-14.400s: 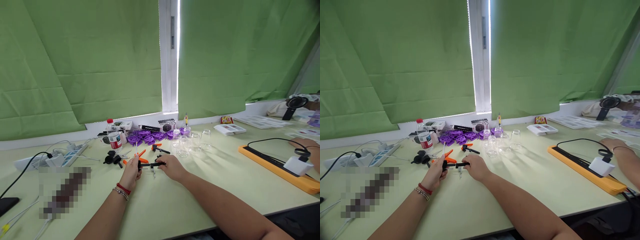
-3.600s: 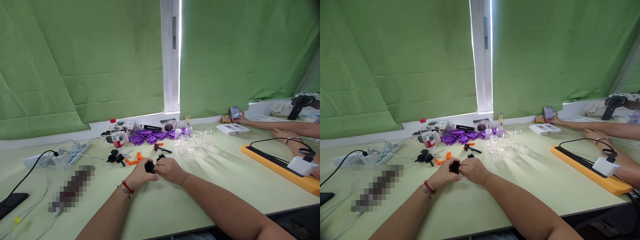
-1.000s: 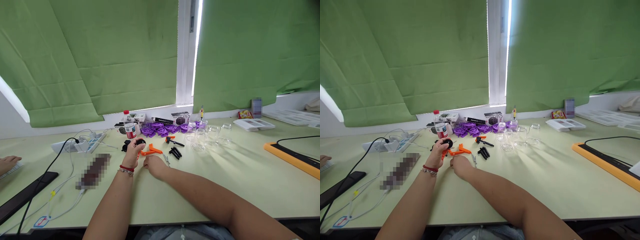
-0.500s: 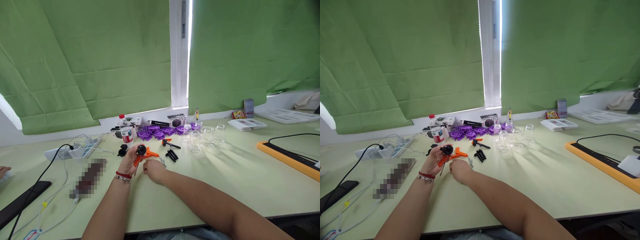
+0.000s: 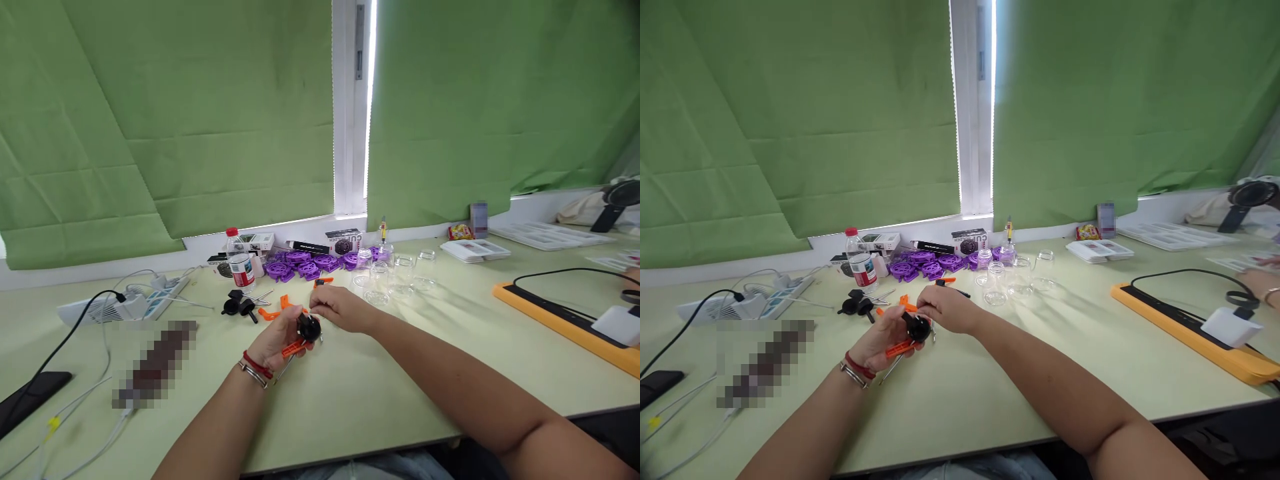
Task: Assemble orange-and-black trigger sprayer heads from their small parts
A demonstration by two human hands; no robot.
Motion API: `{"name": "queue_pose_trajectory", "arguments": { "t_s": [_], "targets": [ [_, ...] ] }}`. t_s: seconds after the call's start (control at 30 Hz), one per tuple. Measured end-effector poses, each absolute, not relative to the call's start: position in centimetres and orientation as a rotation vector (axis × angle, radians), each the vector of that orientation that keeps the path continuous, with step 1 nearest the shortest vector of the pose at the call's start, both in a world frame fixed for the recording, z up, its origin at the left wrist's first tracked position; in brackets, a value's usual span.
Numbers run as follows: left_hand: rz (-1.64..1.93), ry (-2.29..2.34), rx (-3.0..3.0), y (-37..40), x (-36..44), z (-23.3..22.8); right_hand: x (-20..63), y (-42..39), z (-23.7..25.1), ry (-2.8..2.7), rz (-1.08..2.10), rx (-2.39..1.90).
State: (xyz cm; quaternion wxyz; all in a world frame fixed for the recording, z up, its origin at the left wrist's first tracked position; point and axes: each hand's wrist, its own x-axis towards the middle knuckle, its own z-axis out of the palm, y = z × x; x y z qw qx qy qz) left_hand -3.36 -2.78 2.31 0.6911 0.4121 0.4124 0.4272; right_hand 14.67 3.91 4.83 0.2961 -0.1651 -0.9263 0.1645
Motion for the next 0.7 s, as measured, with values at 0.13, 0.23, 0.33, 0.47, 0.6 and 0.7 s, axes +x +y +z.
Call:
{"name": "queue_pose_trajectory", "arguments": {
  "t_s": [0.13, 0.23, 0.33, 0.47, 0.6, 0.7],
  "targets": [
    [0.818, 0.909, 0.943, -3.1, -1.8, 2.1, 16.4, 3.4, 4.1, -2.565, 0.529, -0.415],
    [0.748, 0.902, 0.934, -3.2, -1.2, 1.9, 16.9, 3.1, 3.4, -2.558, 0.566, -0.416],
    [0.718, 0.907, 0.941, -3.3, -1.0, 1.6, 17.4, 3.0, 3.0, -2.548, 0.58, -0.413],
    [0.69, 0.931, 0.946, -3.2, -0.9, 1.6, 17.7, 2.8, 2.9, -2.549, 0.576, -0.415],
    [0.686, 0.929, 0.952, -3.2, -0.8, 1.6, 17.6, 2.8, 2.9, -2.572, 0.563, -0.421],
    [0.69, 0.922, 0.946, -3.1, -0.8, 1.5, 17.5, 2.8, 3.0, -2.595, 0.522, -0.409]
  ]
}}
